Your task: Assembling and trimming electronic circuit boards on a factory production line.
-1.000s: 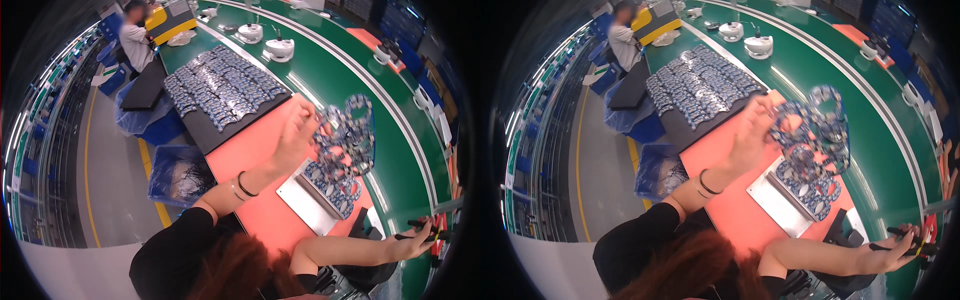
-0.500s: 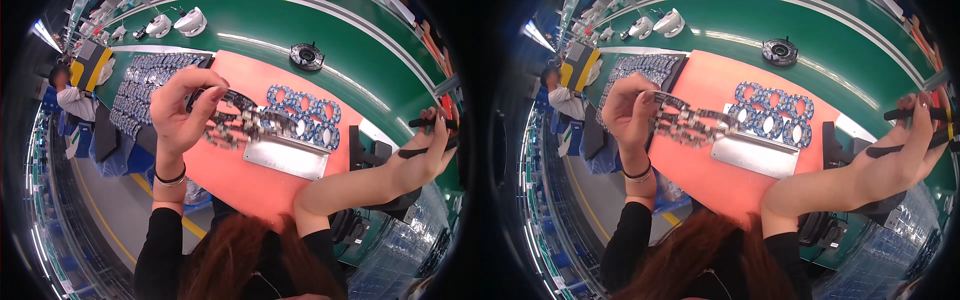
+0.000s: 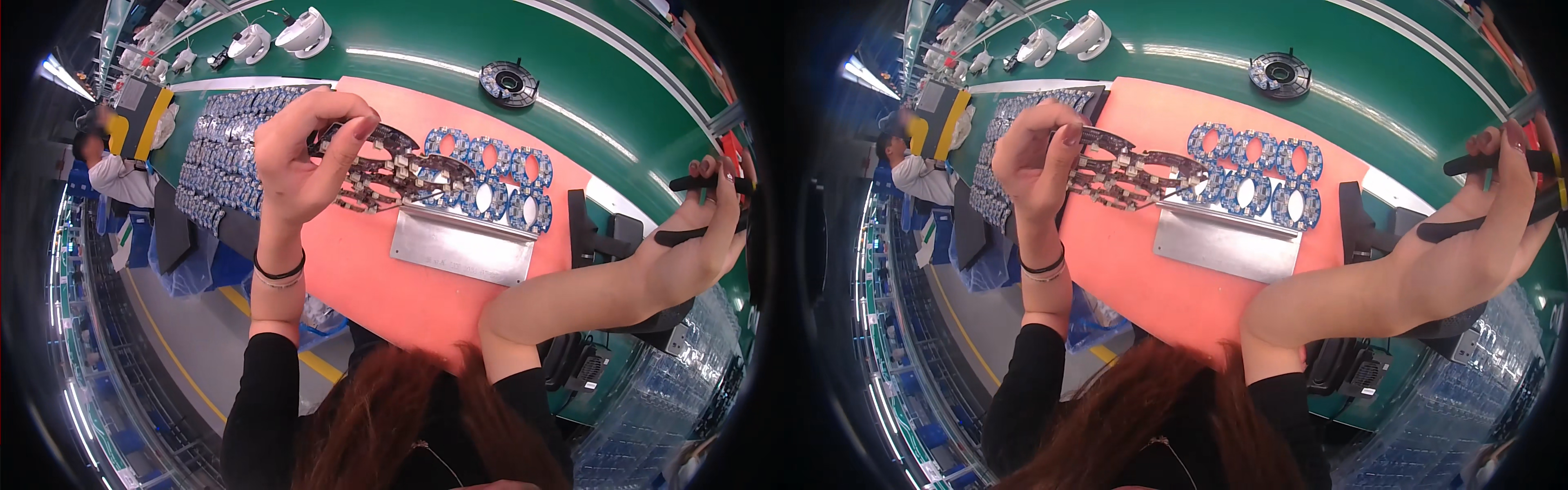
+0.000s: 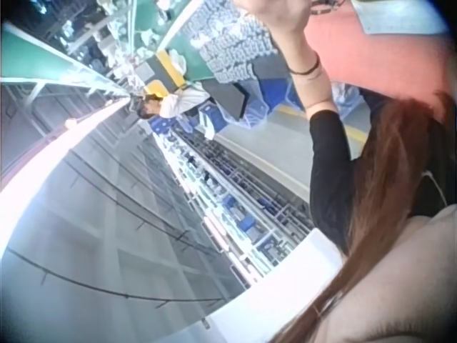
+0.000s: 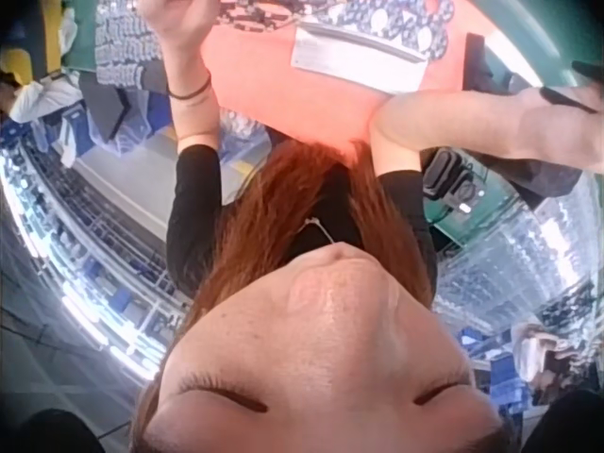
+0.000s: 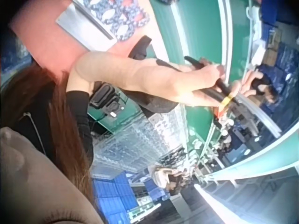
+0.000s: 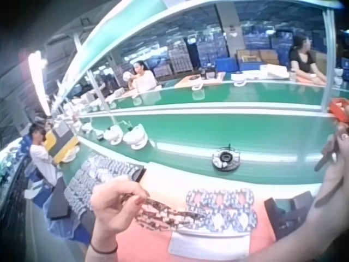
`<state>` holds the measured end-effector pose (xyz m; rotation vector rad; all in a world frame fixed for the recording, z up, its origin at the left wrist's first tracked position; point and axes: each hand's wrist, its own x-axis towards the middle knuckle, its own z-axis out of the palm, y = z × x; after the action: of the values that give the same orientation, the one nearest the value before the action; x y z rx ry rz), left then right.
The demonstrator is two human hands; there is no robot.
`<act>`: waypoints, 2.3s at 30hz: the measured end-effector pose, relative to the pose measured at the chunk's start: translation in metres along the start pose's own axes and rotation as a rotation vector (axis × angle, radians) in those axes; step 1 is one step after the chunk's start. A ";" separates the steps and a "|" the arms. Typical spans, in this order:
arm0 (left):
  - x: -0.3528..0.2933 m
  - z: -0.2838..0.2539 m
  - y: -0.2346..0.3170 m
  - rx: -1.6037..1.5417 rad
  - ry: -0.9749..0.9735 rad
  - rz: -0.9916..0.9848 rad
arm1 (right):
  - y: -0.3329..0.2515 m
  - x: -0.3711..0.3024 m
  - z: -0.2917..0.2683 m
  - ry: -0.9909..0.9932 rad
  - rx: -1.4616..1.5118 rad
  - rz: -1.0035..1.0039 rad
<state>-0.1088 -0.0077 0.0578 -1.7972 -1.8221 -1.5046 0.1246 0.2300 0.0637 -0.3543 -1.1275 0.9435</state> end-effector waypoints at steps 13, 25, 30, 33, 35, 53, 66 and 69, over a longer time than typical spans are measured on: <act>-0.005 0.006 -0.004 -0.017 0.018 -0.043 | 0.001 -0.001 0.005 -0.001 -0.003 0.012; 0.001 0.006 -0.010 0.002 0.007 0.043 | 0.005 -0.001 0.004 -0.020 0.006 0.010; 0.001 0.007 -0.010 0.017 0.012 0.034 | 0.003 0.000 0.007 0.016 0.012 0.026; 0.003 0.007 -0.012 0.002 0.015 0.071 | 0.004 0.000 0.006 0.019 0.007 0.026; 0.004 0.007 -0.011 0.004 0.013 0.077 | 0.004 0.000 0.007 0.023 0.008 0.032; 0.004 0.007 -0.007 0.013 -0.011 0.120 | 0.004 -0.001 0.011 0.017 -0.031 0.022; 0.005 0.009 0.005 0.028 -0.035 0.166 | 0.003 0.000 0.007 -0.011 -0.006 0.031; 0.007 0.009 0.006 0.061 -0.054 0.159 | 0.003 0.000 0.008 -0.003 -0.011 0.031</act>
<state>-0.1011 0.0022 0.0612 -1.9206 -1.6845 -1.3415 0.1164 0.2305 0.0650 -0.3797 -1.1332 0.9655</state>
